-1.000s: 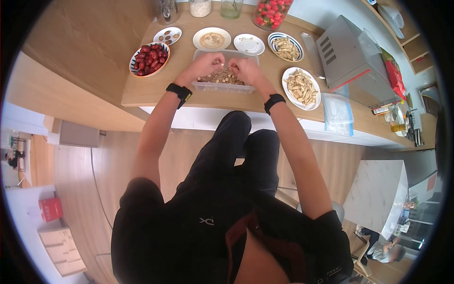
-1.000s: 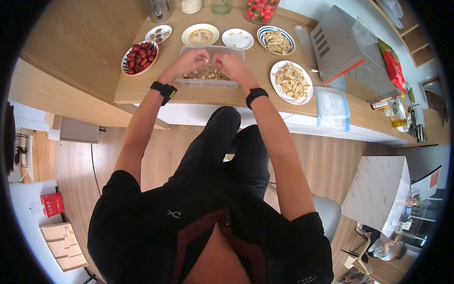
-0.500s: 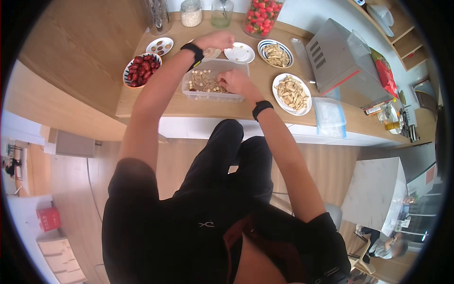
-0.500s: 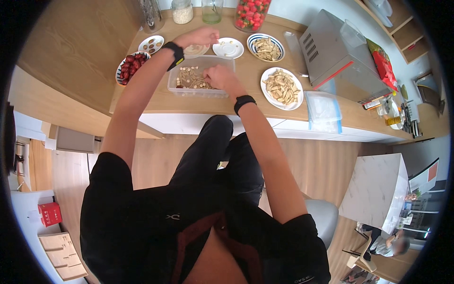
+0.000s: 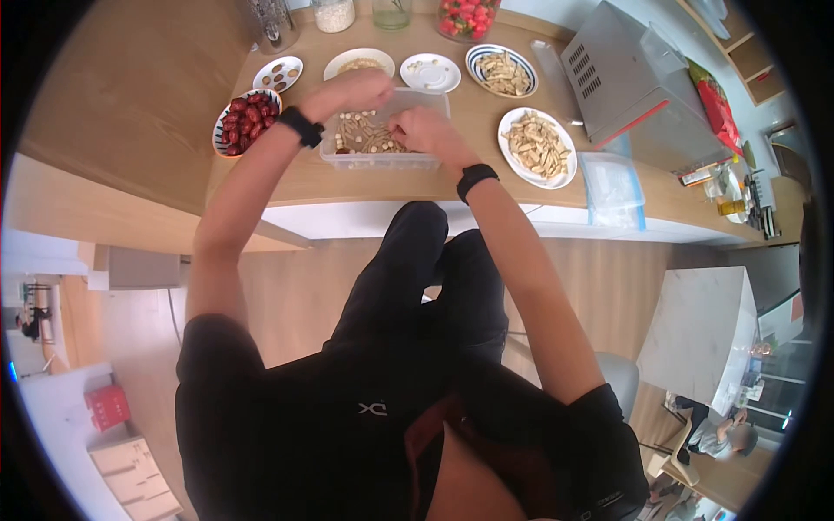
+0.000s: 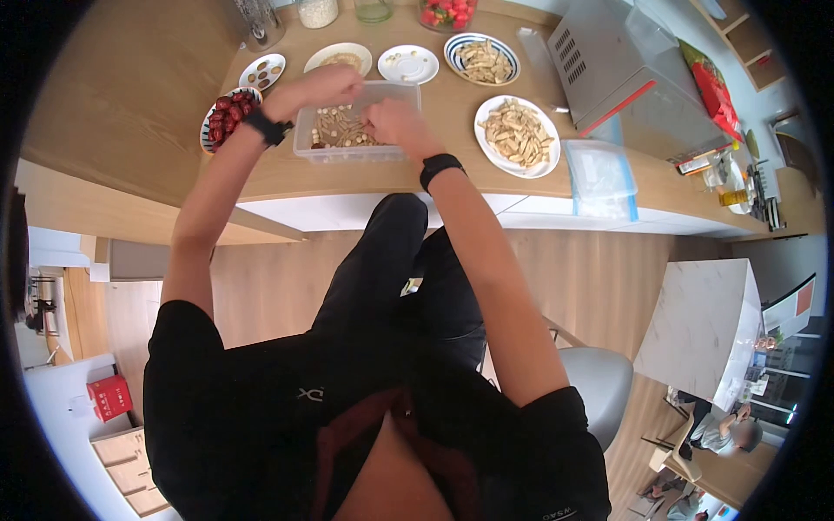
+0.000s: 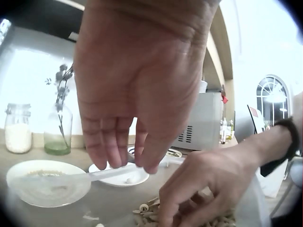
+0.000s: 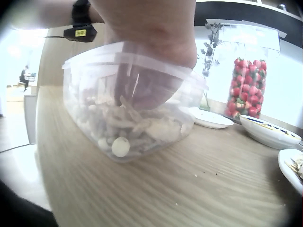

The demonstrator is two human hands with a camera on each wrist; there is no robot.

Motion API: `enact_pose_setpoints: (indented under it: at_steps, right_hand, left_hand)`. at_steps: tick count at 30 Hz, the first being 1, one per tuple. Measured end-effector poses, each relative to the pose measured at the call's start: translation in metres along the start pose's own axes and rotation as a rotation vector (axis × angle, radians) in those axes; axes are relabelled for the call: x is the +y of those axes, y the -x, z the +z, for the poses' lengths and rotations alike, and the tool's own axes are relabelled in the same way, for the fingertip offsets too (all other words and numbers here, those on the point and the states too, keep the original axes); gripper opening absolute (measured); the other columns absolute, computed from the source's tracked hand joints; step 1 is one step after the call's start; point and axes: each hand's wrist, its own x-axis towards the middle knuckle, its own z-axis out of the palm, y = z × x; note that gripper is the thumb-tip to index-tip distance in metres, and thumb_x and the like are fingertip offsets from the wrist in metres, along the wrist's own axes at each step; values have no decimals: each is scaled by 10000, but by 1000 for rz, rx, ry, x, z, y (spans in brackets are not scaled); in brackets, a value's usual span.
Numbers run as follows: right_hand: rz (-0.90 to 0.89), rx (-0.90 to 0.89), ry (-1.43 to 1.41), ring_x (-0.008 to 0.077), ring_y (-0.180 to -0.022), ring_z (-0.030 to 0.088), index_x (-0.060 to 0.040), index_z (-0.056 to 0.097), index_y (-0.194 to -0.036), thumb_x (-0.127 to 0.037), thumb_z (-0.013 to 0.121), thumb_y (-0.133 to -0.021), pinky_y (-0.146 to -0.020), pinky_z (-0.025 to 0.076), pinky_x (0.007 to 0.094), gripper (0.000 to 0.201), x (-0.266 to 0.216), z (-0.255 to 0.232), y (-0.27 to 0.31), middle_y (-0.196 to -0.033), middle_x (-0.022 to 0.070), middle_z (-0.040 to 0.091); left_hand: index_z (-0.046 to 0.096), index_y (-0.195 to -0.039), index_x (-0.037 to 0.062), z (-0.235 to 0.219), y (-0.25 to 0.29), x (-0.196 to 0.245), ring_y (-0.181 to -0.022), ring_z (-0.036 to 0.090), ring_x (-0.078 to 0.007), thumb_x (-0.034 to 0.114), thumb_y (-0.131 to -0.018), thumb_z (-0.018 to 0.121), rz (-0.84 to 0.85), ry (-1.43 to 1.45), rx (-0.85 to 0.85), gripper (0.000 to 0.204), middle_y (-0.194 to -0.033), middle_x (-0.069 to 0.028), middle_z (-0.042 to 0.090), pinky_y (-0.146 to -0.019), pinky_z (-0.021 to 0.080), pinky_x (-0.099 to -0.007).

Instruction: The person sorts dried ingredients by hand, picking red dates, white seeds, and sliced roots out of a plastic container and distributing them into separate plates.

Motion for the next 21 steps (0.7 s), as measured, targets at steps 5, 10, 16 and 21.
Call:
enact_pose_setpoints:
  at_steps: [5,10,16,21]
  right_hand:
    - [55,-87,20,336,-840,662,-114,688,-960,-214,657,-817,-754,518,457,177,-4,-4,-3,-883,141,700]
    - [43,-101,-7,343,-848,658,-99,683,-970,-222,664,-825,-755,514,459,191,-6,-9,-1,-886,148,698]
    - [39,-98,-1,346,-831,655,-89,686,-946,-224,667,-827,-743,511,458,182,-6,-12,-2,-854,153,691]
    - [22,-54,-52,349,-819,651,-83,685,-927,-221,657,-830,-738,508,458,170,0,-2,-2,-844,154,688]
  left_hand:
    - [594,-738,17,47,50,-1,-655,568,-333,138,-686,673,44,38,25,154,-678,-153,580,-595,435,-430]
    - [662,-764,34,51,57,18,-662,624,-349,159,-674,680,-31,10,-327,155,-744,-163,651,-574,462,-452]
    - [633,-806,12,47,69,14,-649,616,-266,94,-730,686,-8,304,-86,124,-675,-120,606,-604,482,-376]
    - [601,-1023,18,-13,136,26,-791,641,-205,34,-863,649,-167,512,419,168,-948,-66,650,-751,519,-300]
